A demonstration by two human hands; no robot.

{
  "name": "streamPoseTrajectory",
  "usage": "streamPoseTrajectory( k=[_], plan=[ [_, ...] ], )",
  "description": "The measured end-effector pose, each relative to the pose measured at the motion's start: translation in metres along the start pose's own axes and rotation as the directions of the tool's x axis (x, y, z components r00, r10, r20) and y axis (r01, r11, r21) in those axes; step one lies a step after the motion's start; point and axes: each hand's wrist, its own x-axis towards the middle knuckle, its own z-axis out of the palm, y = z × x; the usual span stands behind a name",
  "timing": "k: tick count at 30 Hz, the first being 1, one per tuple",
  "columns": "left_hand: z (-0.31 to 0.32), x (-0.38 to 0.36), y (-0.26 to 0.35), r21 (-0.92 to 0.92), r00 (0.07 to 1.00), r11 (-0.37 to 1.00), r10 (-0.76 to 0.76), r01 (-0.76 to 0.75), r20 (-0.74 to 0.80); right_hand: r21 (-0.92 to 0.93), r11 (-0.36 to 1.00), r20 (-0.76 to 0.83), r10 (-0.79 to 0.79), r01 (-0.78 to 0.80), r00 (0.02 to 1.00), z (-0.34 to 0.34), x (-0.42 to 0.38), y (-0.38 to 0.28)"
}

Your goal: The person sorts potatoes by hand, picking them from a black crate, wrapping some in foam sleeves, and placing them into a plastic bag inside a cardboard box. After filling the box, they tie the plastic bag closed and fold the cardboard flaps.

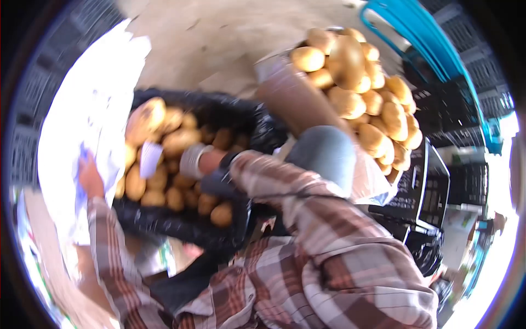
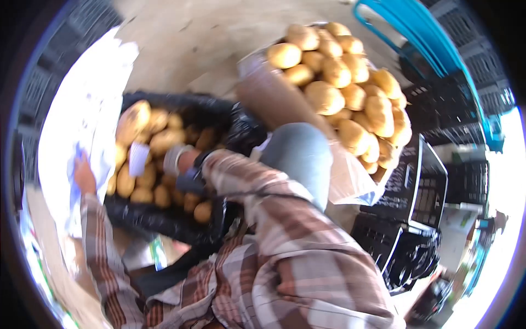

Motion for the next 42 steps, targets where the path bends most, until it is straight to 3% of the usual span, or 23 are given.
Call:
streamPoseTrajectory(
  k=[2,5,8,11,14,15,17,18,19,23,25,27,28,30,31,33,34,35,37,38,39,40,42],
  plan=[
    [0.012,0.005,-0.011,0.11,0.994,0.992,0.071,-0.062,-0.081,0.046,0.999,-0.013,0.023,-0.022,1.0,0.027,0.003,-0.019],
    [-0.015,0.005,-0.012,0.002,0.992,0.995,0.103,-0.103,-0.067,0.021,1.0,0.102,0.009,-0.011,0.995,0.049,0.02,-0.031],
    [-0.032,-0.001,-0.009,-0.116,0.969,0.987,0.079,-0.109,-0.233,-0.042,0.999,0.159,0.021,-0.014,0.987,0.057,0.033,-0.034],
    [-0.038,-0.012,-0.012,0.037,0.996,0.995,0.092,-0.091,-0.019,-0.104,0.995,0.194,0.028,-0.008,0.981,0.06,0.039,-0.036],
    [-0.052,-0.022,-0.007,0.102,0.997,0.992,0.071,-0.072,0.017,-0.153,0.988,0.222,0.05,-0.016,0.974,0.062,0.04,-0.032],
    [-0.088,-0.019,0.014,0.111,0.961,0.993,-0.067,0.038,0.269,-0.176,0.984,0.237,0.064,-0.022,0.969,0.066,0.04,-0.03],
    [-0.055,-0.022,-0.007,0.272,0.962,0.948,0.092,-0.163,0.256,-0.249,0.968,0.286,0.087,-0.014,0.954,0.078,0.044,-0.03],
    [-0.001,-0.02,-0.039,-0.252,0.98,0.967,0.021,0.03,0.196,-0.303,0.953,0.323,0.09,0.013,0.942,0.086,0.049,-0.033],
    [-0.009,-0.024,-0.041,-0.528,0.996,0.849,-0.032,-0.019,-0.088,-0.358,0.932,0.364,0.094,0.046,0.927,0.095,0.05,-0.035],
    [-0.111,-0.04,-0.028,-0.356,0.986,0.934,-0.1,0.046,-0.137,-0.598,0.77,0.414,0.056,0.224,0.909,0.104,0.034,-0.044],
    [-0.121,-0.044,-0.03,-0.299,0.971,0.949,-0.157,0.098,-0.181,-0.751,0.647,0.34,0.208,0.132,0.917,0.171,0.073,-0.018],
    [-0.113,-0.051,-0.039,-0.238,0.951,0.96,-0.205,0.148,-0.232,-0.659,0.716,0.435,0.112,0.231,0.893,0.101,0.042,-0.031],
    [-0.113,-0.055,-0.039,-0.39,0.937,0.9,-0.288,0.193,-0.199,-0.627,0.732,0.464,0.078,0.265,0.882,0.076,0.029,-0.035],
    [-0.114,-0.051,-0.04,-0.534,0.913,0.813,-0.371,0.232,-0.169,-0.613,0.756,0.396,0.046,0.227,0.917,0.082,0.03,-0.026],
    [-0.114,-0.049,-0.04,-0.66,0.929,0.727,-0.35,0.188,-0.122,-0.477,0.873,0.27,0.037,0.101,0.962,0.113,0.054,-0.007],
    [-0.128,-0.049,-0.031,-0.77,0.945,0.621,-0.318,0.147,-0.075,-0.306,0.952,0.244,0.05,0.028,0.969,0.057,0.024,-0.011],
    [-0.151,-0.048,-0.023,-0.865,0.943,0.448,-0.324,0.224,0.076,-0.125,0.991,0.217,0.07,-0.044,0.974,0.028,0.008,-0.014],
    [-0.167,-0.048,-0.015,-0.916,0.928,0.26,-0.299,0.304,0.223,-0.131,0.99,0.211,0.071,-0.044,0.975,0.016,0.003,-0.013],
    [-0.185,-0.057,-0.002,-0.948,0.926,0.135,-0.29,0.287,0.239,0.274,0.952,-0.085,0.168,-0.139,0.982,-0.002,-0.003,-0.009],
    [-0.191,-0.062,0.004,-0.96,0.925,0.008,-0.272,0.279,0.266,0.269,0.954,-0.088,0.165,-0.136,0.982,-0.008,-0.007,-0.006],
    [-0.194,-0.068,0.009,-0.947,0.921,-0.099,-0.221,0.307,0.322,0.536,0.84,-0.241,0.245,-0.081,0.939,-0.013,-0.012,-0.003],
    [-0.191,-0.074,0.015,-0.912,0.897,-0.012,-0.175,0.41,0.406,0.748,0.663,-0.352,0.359,0.029,0.865,-0.016,-0.02,-0.003],
    [-0.169,-0.089,0.033,-0.814,0.819,0.152,0.036,0.561,0.572,0.97,-0.065,-0.18,0.465,0.236,0.867,-0.032,-0.043,-0.017]
  ],
)
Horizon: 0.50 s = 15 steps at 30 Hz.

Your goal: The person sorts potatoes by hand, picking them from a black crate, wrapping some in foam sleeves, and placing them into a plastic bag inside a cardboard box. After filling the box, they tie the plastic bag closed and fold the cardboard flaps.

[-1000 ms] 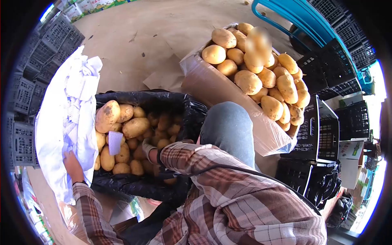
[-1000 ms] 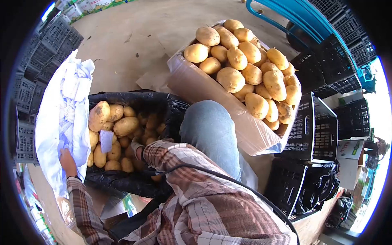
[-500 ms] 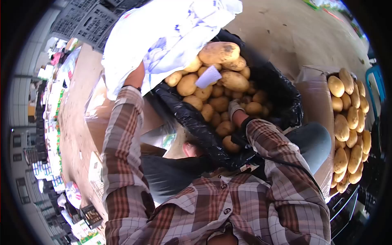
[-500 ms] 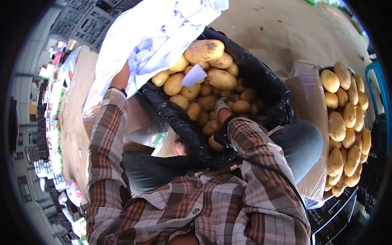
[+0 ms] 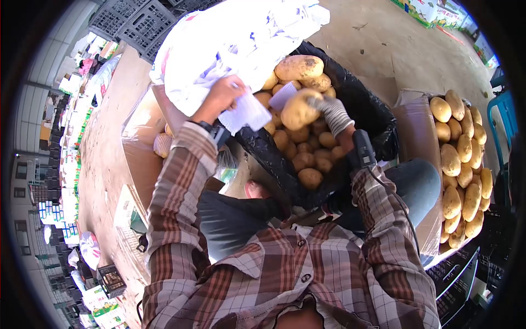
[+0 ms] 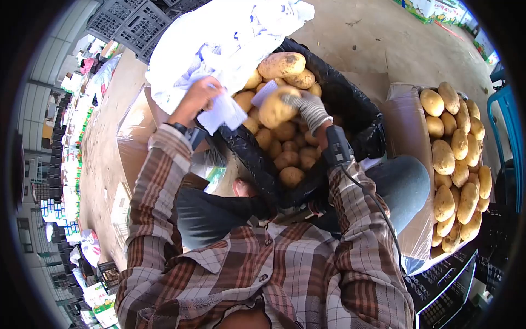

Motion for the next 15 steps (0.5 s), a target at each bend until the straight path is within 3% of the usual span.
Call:
streamPoseTrajectory(
  k=[1,2,3,4,7,9,10,12,13,14,15],
  plan=[
    [0.015,-0.001,-0.016,0.116,0.999,0.992,0.042,-0.042,-0.003,0.162,0.983,0.037,0.081,-0.086,0.996,-0.001,-0.011,-0.007],
    [0.027,-0.001,-0.034,0.232,0.996,0.969,0.091,-0.088,-0.002,0.312,0.949,0.032,0.041,-0.049,0.999,0.0,-0.015,-0.007],
    [0.035,-0.002,-0.056,0.657,0.85,0.648,0.526,-0.385,-0.022,0.429,0.902,0.024,0.047,-0.053,0.999,0.0,-0.019,-0.006],
    [0.048,-0.011,-0.064,0.66,0.854,0.672,0.513,-0.336,-0.087,0.54,0.84,0.018,0.057,-0.058,0.998,0.001,-0.021,-0.002],
    [0.055,-0.017,-0.074,0.687,0.81,0.629,0.578,-0.365,-0.099,0.552,0.832,-0.019,0.068,-0.046,0.998,0.006,-0.03,0.006],
    [0.056,-0.016,-0.071,0.832,0.878,0.505,0.476,-0.232,-0.044,0.516,0.855,-0.033,0.074,-0.047,0.997,0.011,-0.039,0.009],
    [0.057,-0.019,-0.066,0.833,0.878,0.505,0.477,-0.227,-0.05,0.477,0.878,-0.044,0.084,-0.053,0.995,0.014,-0.044,0.009],
    [0.055,-0.018,-0.054,0.859,0.949,0.512,0.269,0.002,-0.163,0.468,0.881,-0.04,0.095,-0.065,0.995,0.017,-0.05,0.005],
    [0.051,-0.016,-0.054,0.86,0.962,0.503,0.266,-0.09,-0.055,0.472,0.879,-0.041,0.095,-0.064,0.995,0.02,-0.055,0.001],
    [0.051,-0.017,-0.056,0.863,0.962,0.497,0.268,-0.09,-0.054,0.478,0.876,-0.044,0.095,-0.062,0.995,0.023,-0.057,-0.002],
    [0.053,-0.019,-0.06,0.839,0.944,0.492,0.32,-0.234,0.076,0.483,0.874,-0.043,0.087,-0.055,0.995,0.024,-0.057,-0.002]
  ],
)
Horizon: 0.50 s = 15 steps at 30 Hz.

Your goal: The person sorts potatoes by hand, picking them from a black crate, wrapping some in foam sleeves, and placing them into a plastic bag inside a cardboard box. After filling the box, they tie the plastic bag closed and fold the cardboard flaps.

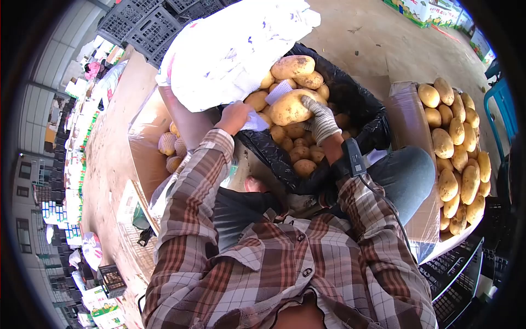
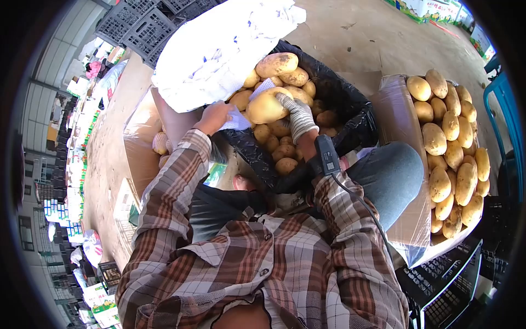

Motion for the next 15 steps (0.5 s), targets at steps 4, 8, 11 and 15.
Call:
streamPoseTrajectory(
  k=[4,8,11,15],
  plan=[
    [-0.018,0.001,0.01,-0.059,0.943,0.968,0.253,-0.246,0.218,0.02,1.0,0.013,-0.003,0.003,1.0,-0.003,0.009,0.006],
    [-0.034,0.004,0.022,-0.426,0.995,0.903,0.083,-0.049,0.061,0.069,0.995,0.059,0.065,-0.069,0.996,-0.006,0.015,0.01],
    [-0.041,0.004,0.037,-0.833,0.977,0.529,-0.206,0.161,0.058,0.196,0.974,0.214,0.069,-0.112,0.974,0.002,0.01,0.006],
    [-0.034,0.0,0.061,-0.992,0.955,0.098,-0.292,0.086,0.054,0.31,0.937,0.399,0.025,-0.16,0.917,0.013,-0.006,0.003]
  ],
)
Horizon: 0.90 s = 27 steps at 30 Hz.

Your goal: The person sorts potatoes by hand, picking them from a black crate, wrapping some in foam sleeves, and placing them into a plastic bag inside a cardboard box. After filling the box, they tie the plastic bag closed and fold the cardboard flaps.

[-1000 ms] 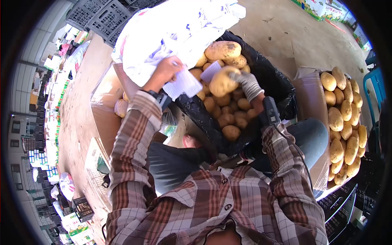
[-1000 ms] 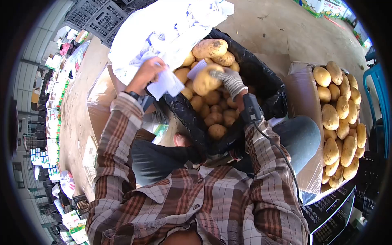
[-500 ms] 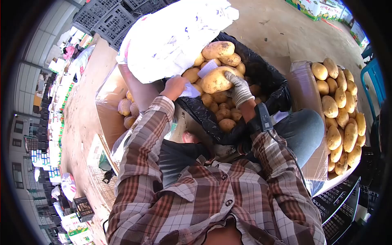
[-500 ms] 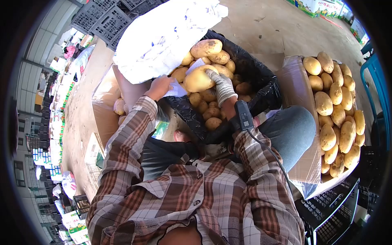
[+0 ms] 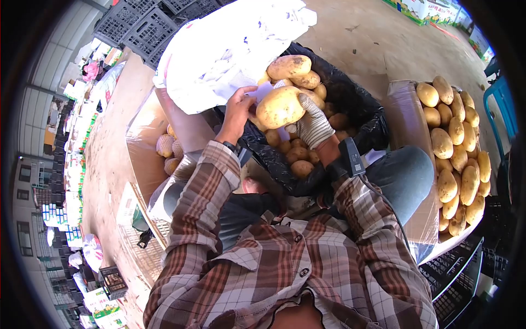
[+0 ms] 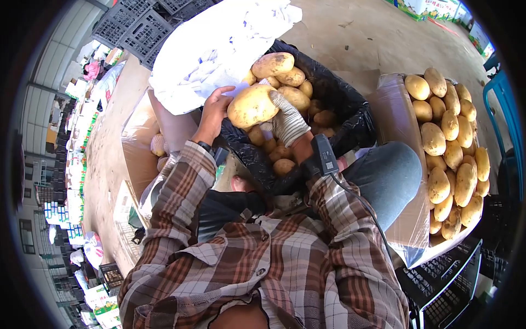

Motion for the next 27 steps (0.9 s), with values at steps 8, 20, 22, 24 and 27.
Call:
streamPoseTrajectory(
  k=[8,20,22,24,27],
  plan=[
    [-0.01,-0.014,-0.006,0.48,0.894,0.795,0.445,-0.37,-0.048,-0.043,0.999,-0.04,-0.034,0.032,0.999,-0.006,0.006,-0.003],
    [0.004,-0.04,-0.002,0.641,0.77,0.499,0.59,-0.584,0.243,0.06,0.997,-0.291,-0.038,0.058,0.956,-0.007,0.016,0.0],
    [0.011,-0.04,-0.006,0.398,0.897,0.81,0.431,-0.432,0.097,0.002,0.999,-0.229,-0.051,0.053,0.972,-0.007,0.014,0.0],
    [0.015,-0.037,-0.007,-0.261,0.999,0.965,-0.022,0.032,0.04,-0.118,0.989,-0.243,-0.111,0.084,0.964,-0.005,0.015,-0.001],
    [0.011,-0.042,-0.001,-0.422,0.95,0.862,-0.189,0.282,0.249,-0.252,0.959,-0.231,-0.19,0.13,0.954,-0.005,0.019,0.003]
  ],
)
